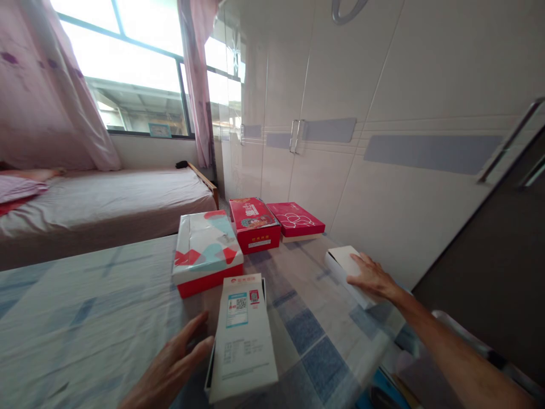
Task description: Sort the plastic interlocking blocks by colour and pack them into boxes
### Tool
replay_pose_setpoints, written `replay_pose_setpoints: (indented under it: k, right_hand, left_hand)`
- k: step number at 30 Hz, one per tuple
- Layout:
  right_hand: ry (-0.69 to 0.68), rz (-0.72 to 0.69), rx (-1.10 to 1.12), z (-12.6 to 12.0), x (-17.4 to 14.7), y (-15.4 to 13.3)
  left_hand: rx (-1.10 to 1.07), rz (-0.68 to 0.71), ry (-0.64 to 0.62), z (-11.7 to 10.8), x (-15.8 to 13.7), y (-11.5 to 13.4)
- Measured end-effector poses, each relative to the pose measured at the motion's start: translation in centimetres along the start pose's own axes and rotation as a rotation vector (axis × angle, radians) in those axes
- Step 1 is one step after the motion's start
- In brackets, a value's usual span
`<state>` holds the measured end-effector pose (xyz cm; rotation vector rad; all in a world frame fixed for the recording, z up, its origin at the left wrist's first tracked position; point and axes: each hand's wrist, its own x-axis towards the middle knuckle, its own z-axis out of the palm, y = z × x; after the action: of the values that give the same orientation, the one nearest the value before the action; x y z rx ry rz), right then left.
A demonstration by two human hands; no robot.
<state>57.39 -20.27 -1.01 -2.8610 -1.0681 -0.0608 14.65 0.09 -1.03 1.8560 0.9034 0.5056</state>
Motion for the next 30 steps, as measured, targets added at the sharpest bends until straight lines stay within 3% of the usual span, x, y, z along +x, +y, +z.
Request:
replay_pose_setpoints:
  k: [5,9,12,14,15,19,21,23,26,30]
  right_hand:
    - [0.009,0.003,-0.018,-0.1,1.8,2.1]
    - [-0.020,-0.007,-0.017,-0.3,2.3,2.5]
    - [0.186,-0.034,0.047,-1.2,0.6,0.2]
    - [0.362,-0.057,0.275,-1.8,-2.0,-3.0]
    - [0.344,-0.061,0.465,-1.9,-3.7,-5.0]
    - [-0.306,-0.197,1.136,-1.1,-11.1,-13.0]
    - [-0.448,-0.194,1.281,-0.3,-13.9,-16.1]
    - [-0.485,-0.210,1.399,0.5,-15.4,-18.0]
    - [-0.342,-0.188,1.441,1.1,-15.5,-18.5]
    - [-0.082,-0.116,1.267,0.1,-12.7,-15.0]
  left_hand:
    - [-0.088,0.033,-0.083,-0.6,-2.2,2.9]
    - [-0.127,0.052,-0.114,-0.2,-2.5,3.8]
    - [-0.172,-0.005,-0.113,0.7,-1.6,3.8]
    - [-0.237,-0.066,-0.120,1.4,-0.8,3.6]
    - [-0.280,-0.094,-0.123,1.7,-0.5,3.5]
    - [-0.448,-0.170,-0.073,2.7,-0.7,3.3]
    - [-0.489,-0.179,-0.031,3.2,-1.4,3.7]
    - [-0.521,-0.165,-0.026,3.9,-2.0,4.4]
    - [-0.603,-0.095,-0.094,5.5,-2.2,6.1]
    - [-0.798,0.004,-0.242,9.4,-1.0,9.2]
